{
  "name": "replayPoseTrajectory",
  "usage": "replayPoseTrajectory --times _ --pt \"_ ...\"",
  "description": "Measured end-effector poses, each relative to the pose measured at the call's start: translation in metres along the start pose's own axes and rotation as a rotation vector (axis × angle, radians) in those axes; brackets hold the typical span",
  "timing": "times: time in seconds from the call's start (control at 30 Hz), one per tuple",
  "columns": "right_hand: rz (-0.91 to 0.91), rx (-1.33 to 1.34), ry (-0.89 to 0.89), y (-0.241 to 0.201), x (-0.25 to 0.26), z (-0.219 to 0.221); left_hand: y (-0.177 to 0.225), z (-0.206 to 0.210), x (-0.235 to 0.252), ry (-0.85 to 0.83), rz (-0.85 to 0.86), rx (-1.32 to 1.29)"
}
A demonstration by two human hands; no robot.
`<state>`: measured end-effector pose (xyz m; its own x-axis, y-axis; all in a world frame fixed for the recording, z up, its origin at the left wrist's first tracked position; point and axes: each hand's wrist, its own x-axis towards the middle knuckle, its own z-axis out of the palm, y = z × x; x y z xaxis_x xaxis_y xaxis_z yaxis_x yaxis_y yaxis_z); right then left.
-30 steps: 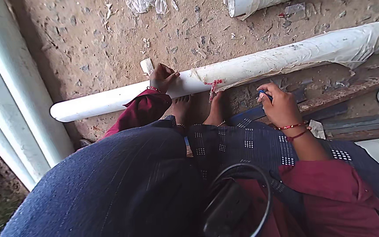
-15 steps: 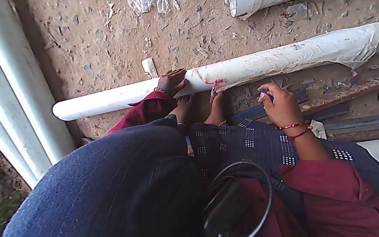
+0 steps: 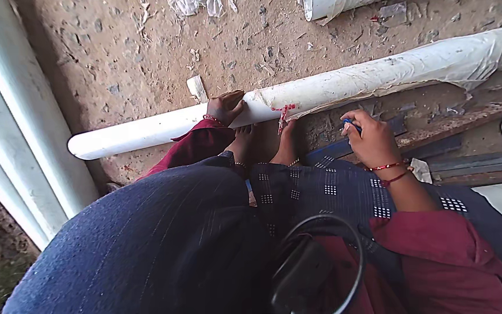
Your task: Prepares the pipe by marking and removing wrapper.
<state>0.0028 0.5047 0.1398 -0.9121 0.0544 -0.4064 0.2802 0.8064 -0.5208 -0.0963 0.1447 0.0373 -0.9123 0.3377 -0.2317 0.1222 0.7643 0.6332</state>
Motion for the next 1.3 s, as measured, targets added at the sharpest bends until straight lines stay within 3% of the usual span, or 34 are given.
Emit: replayPoseTrajectory --times 0.13,0.27,0.57,0.77,0.9,1.07,1.2,1.3 --pt "0.001 0.000 0.004 0.000 0.000 0.000 0.000 -0.006 0.004 -0.014 -0.022 -0.041" --pt "-0.016 -0.006 0.005 0.002 0.001 0.001 0.008 0.000 0.010 -0.072 0.093 0.002" --pt "0.000 -0.004 -0.004 0.002 0.001 0.001 0.035 0.003 0.009 0.058 0.008 0.000" --pt "-0.018 0.005 -0.001 0.001 0.000 0.000 0.039 0.007 0.017 0.052 0.157 -0.027" --pt "-0.036 0.004 0.013 -0.001 -0.004 0.000 0.038 0.005 0.014 -0.036 0.205 -0.080" --pt "-0.015 0.007 0.009 0.000 0.000 0.001 0.041 0.011 0.011 -0.139 0.385 -0.234" --pt "-0.016 0.004 0.006 -0.001 -0.002 -0.001 0.027 0.000 0.017 0.077 0.115 -0.218" --pt "-0.015 -0.002 0.005 0.000 -0.001 0.000 0.025 -0.008 0.013 0.054 0.027 -0.127"
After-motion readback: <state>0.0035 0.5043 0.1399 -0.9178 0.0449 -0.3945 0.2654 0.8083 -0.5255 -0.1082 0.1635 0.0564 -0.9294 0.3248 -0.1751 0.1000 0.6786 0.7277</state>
